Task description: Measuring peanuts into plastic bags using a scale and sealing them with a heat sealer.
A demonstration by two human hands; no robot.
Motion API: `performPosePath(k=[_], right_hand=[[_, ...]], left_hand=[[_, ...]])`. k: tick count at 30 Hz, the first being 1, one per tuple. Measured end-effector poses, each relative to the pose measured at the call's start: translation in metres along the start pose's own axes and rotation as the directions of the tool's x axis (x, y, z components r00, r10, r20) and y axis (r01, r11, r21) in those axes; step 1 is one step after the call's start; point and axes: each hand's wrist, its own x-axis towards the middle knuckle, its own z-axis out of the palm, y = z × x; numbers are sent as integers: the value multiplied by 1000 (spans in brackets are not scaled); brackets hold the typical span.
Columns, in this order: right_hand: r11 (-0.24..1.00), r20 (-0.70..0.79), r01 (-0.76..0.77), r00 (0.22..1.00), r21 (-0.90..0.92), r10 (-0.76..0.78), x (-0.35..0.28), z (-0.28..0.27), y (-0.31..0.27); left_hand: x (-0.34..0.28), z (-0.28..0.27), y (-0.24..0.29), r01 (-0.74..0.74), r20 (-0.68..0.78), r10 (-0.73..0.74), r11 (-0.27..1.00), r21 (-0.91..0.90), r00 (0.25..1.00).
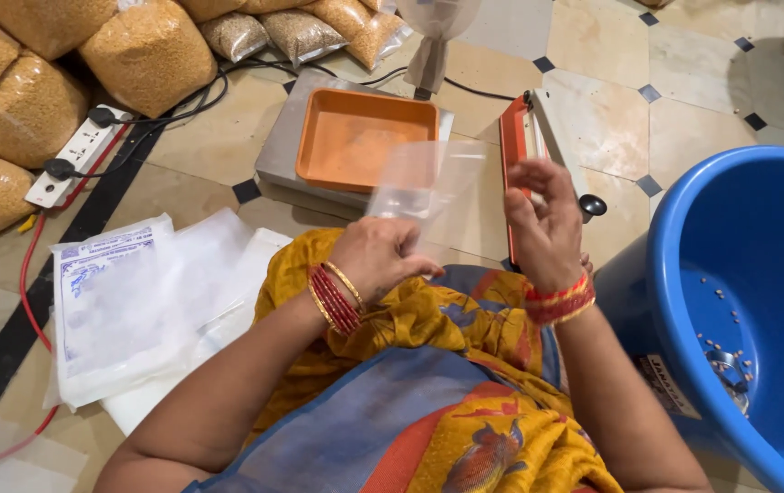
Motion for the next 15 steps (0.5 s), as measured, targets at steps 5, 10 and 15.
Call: performPosePath(k=[5,10,15], right_hand=[[980,158,-166,976,108,147,-29,19,-14],[811,127,-499,865,305,485,-38,7,10],[980,-13,-143,990,-136,143,-33,8,-13]], left_hand=[[-3,26,10,20,142,-12,998,-55,990],[2,22,14,-25,-193,-52,926,-376,980],[-9,37,27,-273,-129,249,936,-220,960]])
